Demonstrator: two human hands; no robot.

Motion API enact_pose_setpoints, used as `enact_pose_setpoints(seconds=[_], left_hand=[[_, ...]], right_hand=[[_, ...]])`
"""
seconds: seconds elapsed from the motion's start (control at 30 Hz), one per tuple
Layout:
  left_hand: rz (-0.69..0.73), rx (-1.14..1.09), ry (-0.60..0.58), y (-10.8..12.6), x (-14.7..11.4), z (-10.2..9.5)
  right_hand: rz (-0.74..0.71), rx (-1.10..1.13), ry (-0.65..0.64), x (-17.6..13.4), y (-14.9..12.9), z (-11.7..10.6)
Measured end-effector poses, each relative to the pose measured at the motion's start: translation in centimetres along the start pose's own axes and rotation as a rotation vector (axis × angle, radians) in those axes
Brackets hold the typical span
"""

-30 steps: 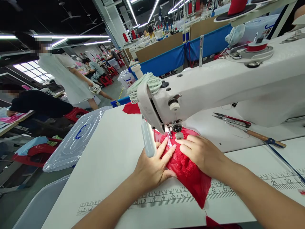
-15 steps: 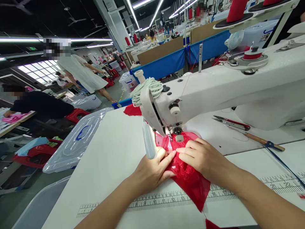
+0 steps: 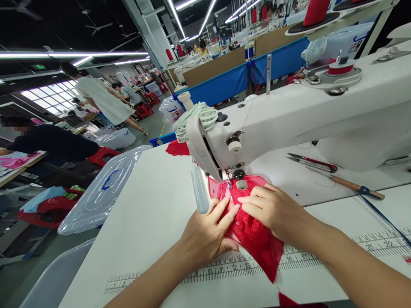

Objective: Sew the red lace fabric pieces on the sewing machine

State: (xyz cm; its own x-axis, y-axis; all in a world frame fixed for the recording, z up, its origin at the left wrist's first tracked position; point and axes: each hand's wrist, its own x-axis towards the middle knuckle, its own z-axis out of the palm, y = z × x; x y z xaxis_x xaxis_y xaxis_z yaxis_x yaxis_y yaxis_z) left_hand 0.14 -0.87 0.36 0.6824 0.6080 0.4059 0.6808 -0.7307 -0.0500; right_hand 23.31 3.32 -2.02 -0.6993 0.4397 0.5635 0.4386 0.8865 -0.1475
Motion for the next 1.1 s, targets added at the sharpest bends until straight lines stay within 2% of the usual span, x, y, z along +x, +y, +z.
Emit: enact_pose_setpoints(seconds=[0.53,0.73,0.97,1.1], left_hand=[[-0.031,0.133,0.013,-0.8,0.0,0.5],[-0.041,0.103,0.044,-1.1,0.3,0.7],[0.128,0.031,-0.012,-1.4,0.2,-0.1],[0.163,0.021,0.038,-1.1,0.3,-0.8]], right_hand=[[0.042,-0.004,-0.049,0.4,0.6,0.2],[0.065,-0.008,-0.047,0.8,0.4,0.0],[0.062,-0.006,-0.05,0.6,0.6,-0.8],[0.058,-0.08,-0.052,0.6,0.1,-1.8]])
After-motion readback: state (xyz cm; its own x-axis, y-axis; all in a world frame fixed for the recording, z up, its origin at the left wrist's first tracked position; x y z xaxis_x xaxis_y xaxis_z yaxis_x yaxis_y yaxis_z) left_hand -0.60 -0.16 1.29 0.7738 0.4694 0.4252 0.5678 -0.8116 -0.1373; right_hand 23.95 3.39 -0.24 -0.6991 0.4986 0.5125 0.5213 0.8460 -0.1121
